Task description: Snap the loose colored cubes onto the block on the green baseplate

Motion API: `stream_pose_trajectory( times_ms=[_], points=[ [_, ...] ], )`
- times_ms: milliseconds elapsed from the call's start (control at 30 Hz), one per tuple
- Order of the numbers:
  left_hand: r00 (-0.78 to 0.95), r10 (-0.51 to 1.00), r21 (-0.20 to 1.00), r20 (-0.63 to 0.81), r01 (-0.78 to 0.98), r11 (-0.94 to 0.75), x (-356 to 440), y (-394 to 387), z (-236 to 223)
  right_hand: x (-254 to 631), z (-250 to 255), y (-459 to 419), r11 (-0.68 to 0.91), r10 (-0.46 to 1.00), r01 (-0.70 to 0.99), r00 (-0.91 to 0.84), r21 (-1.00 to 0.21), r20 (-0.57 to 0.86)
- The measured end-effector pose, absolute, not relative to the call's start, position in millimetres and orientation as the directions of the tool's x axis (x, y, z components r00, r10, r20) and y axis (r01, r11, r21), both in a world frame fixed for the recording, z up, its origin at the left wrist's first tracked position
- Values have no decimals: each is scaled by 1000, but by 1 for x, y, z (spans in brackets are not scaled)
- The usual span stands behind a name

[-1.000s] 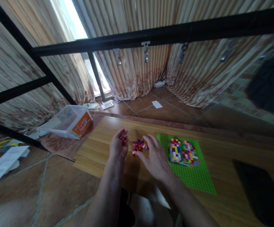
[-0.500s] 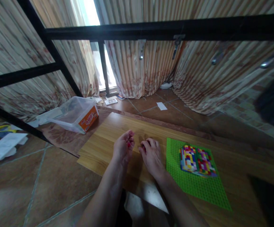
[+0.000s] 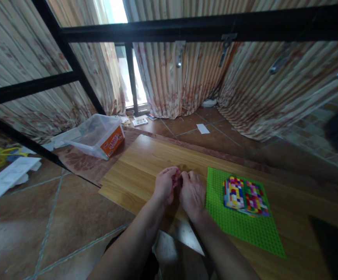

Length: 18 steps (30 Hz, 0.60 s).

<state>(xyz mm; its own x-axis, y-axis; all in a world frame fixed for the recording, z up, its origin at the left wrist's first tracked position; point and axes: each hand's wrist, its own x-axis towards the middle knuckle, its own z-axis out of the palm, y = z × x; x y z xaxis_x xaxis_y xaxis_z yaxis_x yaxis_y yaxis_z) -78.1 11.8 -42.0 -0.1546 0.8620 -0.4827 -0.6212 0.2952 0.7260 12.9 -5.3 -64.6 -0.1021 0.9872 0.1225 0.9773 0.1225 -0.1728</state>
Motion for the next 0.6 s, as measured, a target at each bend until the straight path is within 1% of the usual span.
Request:
stream_pose_trajectory(
  times_ms=[167, 367, 433, 600],
  points=[
    [-182, 868, 747, -462, -607, 270, -74, 11, -44, 13, -66, -5, 100, 989, 984, -81, -148, 127],
    [-192, 866, 751, -461, -605, 266, -68, 10, -45, 14, -65, -7, 121, 983, 983, -100, -135, 152],
    [-195, 866, 752, -460, -604, 263, -67, 10, -45, 14, -64, -7, 129, 985, 982, -111, -137, 136],
    [-211, 866, 762, -453, -597, 253, -68, 12, -45, 13, -59, -7, 137, 990, 980, -133, -141, 38]
  ],
)
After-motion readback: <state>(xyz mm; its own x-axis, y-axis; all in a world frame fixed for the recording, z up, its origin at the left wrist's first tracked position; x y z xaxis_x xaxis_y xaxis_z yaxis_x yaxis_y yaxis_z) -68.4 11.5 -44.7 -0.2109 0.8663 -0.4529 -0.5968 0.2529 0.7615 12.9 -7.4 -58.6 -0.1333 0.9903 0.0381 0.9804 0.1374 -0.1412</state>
